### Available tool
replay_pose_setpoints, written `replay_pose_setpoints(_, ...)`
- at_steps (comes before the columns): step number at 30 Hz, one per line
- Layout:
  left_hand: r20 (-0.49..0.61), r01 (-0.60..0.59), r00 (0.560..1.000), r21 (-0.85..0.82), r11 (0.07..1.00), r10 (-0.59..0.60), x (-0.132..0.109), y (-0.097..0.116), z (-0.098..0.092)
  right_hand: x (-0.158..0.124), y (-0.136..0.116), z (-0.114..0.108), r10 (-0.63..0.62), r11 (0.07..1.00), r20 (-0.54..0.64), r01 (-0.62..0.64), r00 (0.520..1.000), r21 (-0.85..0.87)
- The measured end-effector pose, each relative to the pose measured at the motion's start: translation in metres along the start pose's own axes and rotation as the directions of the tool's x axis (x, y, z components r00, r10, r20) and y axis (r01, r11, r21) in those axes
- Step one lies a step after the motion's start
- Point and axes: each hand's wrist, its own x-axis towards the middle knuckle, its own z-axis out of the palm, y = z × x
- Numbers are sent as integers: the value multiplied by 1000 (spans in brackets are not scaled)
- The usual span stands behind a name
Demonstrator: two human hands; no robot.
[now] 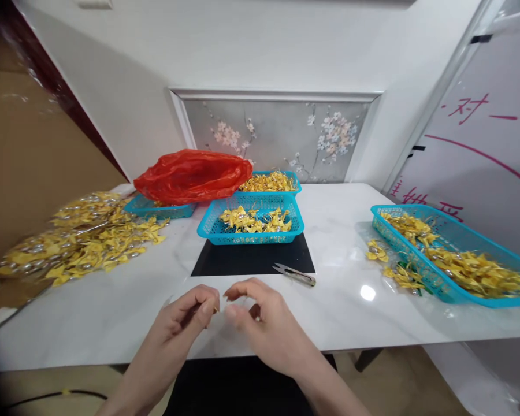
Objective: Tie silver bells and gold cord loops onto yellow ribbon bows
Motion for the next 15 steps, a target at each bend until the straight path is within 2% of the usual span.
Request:
replay_pose_setpoints(3, -68, 22, 997, -128, 992, -31, -1, -1, -1, -1, 8, 10, 63, 996, 76, -67, 995, 52)
replay_pose_setpoints(5, -58, 134, 985, -333, 934, -162, -2, -1, -2, -4, 12, 15, 74, 996, 55, -77, 996, 47)
replay_pose_setpoints(6, -13, 204, 972, -461, 864, -236, -3, -1, -3, -6, 14, 16, 66, 997, 19, -67, 998, 32)
replay_pose_setpoints(8, 107, 307, 940, -680, 666, -324, -3, -1, -5, -9, 16, 17, 26, 999, -71, -28, 997, -16)
replay_pose_setpoints(9, 139, 324, 930, -747, 580, -340, -3, -2, -6, -9, 16, 17, 1, 999, -110, -6, 994, -43)
replay_pose_setpoints(10, 142, 321, 927, -781, 535, -348, -2, -4, -8, -10, 16, 16, -25, 997, -141, 15, 990, -70)
replay_pose_setpoints(11, 114, 300, 930, -784, 543, -349, -1, -7, -10, -11, 15, 16, -52, 995, -164, 37, 985, -94)
replay_pose_setpoints(12, 67, 273, 937, -753, 598, -344, 0, -11, -11, -11, 13, 16, -80, 991, -179, 60, 981, -117)
replay_pose_setpoints(13, 7, 240, 947, -682, 690, -322, 2, -15, -13, -11, 11, 16, -110, 987, -189, 85, 976, -138)
replay_pose_setpoints(15, -80, 169, 972, -418, 893, -221, 5, -23, -16, -11, 5, 15, -169, 976, -202, 136, 965, -168)
